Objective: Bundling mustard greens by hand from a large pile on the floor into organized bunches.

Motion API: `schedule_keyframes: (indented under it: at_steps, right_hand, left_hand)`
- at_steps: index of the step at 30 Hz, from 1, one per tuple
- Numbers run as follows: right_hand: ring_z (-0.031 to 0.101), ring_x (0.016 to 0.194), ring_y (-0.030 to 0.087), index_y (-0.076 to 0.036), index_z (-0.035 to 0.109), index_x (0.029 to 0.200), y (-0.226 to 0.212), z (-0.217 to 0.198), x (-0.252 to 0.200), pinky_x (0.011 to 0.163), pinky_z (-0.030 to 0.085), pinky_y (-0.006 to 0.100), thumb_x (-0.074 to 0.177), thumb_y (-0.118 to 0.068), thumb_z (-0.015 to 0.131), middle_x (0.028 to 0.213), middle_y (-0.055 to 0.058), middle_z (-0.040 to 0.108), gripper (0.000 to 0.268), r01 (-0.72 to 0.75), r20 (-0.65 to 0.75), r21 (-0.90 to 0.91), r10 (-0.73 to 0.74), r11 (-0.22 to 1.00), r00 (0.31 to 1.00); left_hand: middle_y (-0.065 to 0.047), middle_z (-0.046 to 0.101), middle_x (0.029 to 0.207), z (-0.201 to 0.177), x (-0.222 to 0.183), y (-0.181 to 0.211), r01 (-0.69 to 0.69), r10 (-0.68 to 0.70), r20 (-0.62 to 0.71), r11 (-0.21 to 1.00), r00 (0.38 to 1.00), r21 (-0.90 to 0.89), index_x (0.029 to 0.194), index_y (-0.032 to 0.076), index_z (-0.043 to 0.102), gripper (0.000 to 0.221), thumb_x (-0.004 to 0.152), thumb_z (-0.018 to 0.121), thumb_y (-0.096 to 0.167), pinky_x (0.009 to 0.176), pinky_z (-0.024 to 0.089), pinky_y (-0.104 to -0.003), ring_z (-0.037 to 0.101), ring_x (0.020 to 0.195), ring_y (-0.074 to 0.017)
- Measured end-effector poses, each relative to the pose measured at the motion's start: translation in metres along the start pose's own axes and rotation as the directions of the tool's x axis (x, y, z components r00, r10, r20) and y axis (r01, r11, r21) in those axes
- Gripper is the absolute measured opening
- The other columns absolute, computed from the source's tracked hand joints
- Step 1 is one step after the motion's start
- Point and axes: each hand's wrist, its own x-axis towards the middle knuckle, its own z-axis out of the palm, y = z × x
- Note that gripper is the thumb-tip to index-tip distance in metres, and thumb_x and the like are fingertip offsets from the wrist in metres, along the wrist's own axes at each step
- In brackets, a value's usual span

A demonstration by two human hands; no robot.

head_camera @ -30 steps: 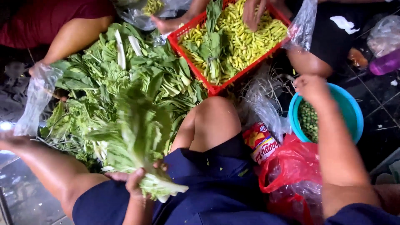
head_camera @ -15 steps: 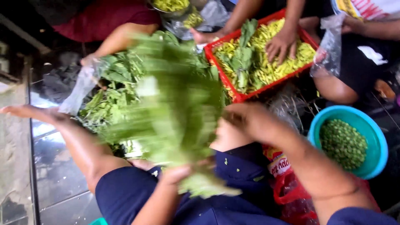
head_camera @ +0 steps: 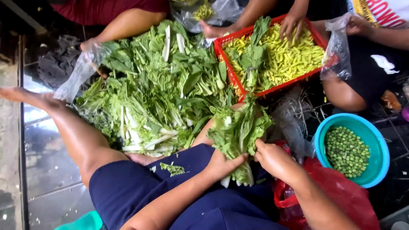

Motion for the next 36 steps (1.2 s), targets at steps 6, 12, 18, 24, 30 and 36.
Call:
schedule_keyframes:
  at_steps: [6, 12, 18, 24, 30, 36]
  right_hand:
    - [0.079, 0.086, 0.024, -0.025, 0.050, 0.108, -0.027, -0.005, -0.027, 0.076, 0.063, 0.043, 0.096, -0.036, 0.054, 0.086, -0.001, 0.081, 0.016, -0.163, 0.030, -0.105, 0.167, 0.981, 0.986]
    - [0.077, 0.085, 0.025, -0.036, 0.042, 0.141, -0.063, -0.044, -0.041, 0.073, 0.062, 0.044, 0.101, -0.033, 0.048, 0.084, -0.003, 0.078, 0.041, 0.116, -0.162, -0.090, -0.129, 0.989, 0.978]
    - [0.069, 0.074, 0.029, -0.026, 0.057, 0.132, -0.065, -0.046, -0.020, 0.061, 0.058, 0.043, 0.097, -0.017, 0.048, 0.079, 0.002, 0.066, 0.038, 0.413, -0.193, -0.336, -0.491, 0.846, 0.849]
    - [0.071, 0.081, 0.027, -0.022, 0.053, 0.145, -0.054, -0.035, -0.008, 0.066, 0.059, 0.040, 0.099, -0.014, 0.048, 0.085, 0.002, 0.066, 0.046, 0.326, -0.133, -0.285, -0.374, 0.902, 0.918]
    - [0.071, 0.082, 0.025, -0.019, 0.049, 0.148, -0.054, -0.036, 0.001, 0.067, 0.060, 0.038, 0.105, -0.021, 0.043, 0.092, 0.002, 0.067, 0.043, 0.272, -0.063, -0.298, -0.303, 0.915, 0.951]
    - [0.070, 0.074, 0.025, -0.023, 0.043, 0.155, -0.071, -0.045, 0.003, 0.064, 0.059, 0.040, 0.102, -0.009, 0.043, 0.089, 0.005, 0.066, 0.054, 0.290, 0.013, -0.297, -0.300, 0.910, 0.954]
  left_hand:
    - [-0.022, 0.068, 0.121, 0.007, -0.027, 0.064, -0.106, 0.111, 0.028, 0.795, 0.993, 0.597, 0.128, 0.007, 0.064, 0.080, 0.075, 0.074, 0.066, 0.097, 0.056, -0.052, 0.069, 0.112, -0.0393]
    - [-0.009, 0.053, 0.136, -0.002, -0.027, 0.073, -0.111, 0.034, 0.112, 0.562, 0.993, 0.820, 0.135, 0.008, 0.057, 0.098, 0.064, 0.070, 0.074, 0.103, 0.037, -0.057, 0.043, 0.133, -0.0385]
    - [-0.002, 0.064, 0.123, -0.032, -0.002, 0.037, -0.359, 0.146, 0.394, 0.756, 0.907, 0.547, 0.103, 0.037, 0.080, 0.035, 0.073, 0.075, 0.055, 0.126, 0.020, -0.046, 0.016, 0.145, -0.0488]
    - [-0.034, 0.052, 0.142, -0.055, 0.031, -0.021, -0.114, 0.197, 0.281, 0.951, 0.939, -0.286, 0.164, 0.028, -0.006, 0.114, 0.081, 0.054, -0.022, 0.085, 0.062, -0.034, 0.070, 0.102, -0.0277]
    - [-0.014, 0.072, 0.115, -0.071, 0.045, -0.060, -0.443, 0.520, 0.193, 0.414, 0.832, 0.795, 0.135, 0.010, 0.067, 0.042, 0.094, 0.062, 0.006, 0.083, 0.061, -0.041, 0.070, 0.094, -0.0341]
    - [0.020, 0.068, 0.091, -0.073, 0.041, -0.069, -0.184, 0.337, -0.008, 0.532, 0.941, 0.826, 0.100, 0.041, 0.073, 0.019, 0.084, 0.076, 0.052, 0.071, 0.057, -0.026, 0.069, 0.088, -0.0086]
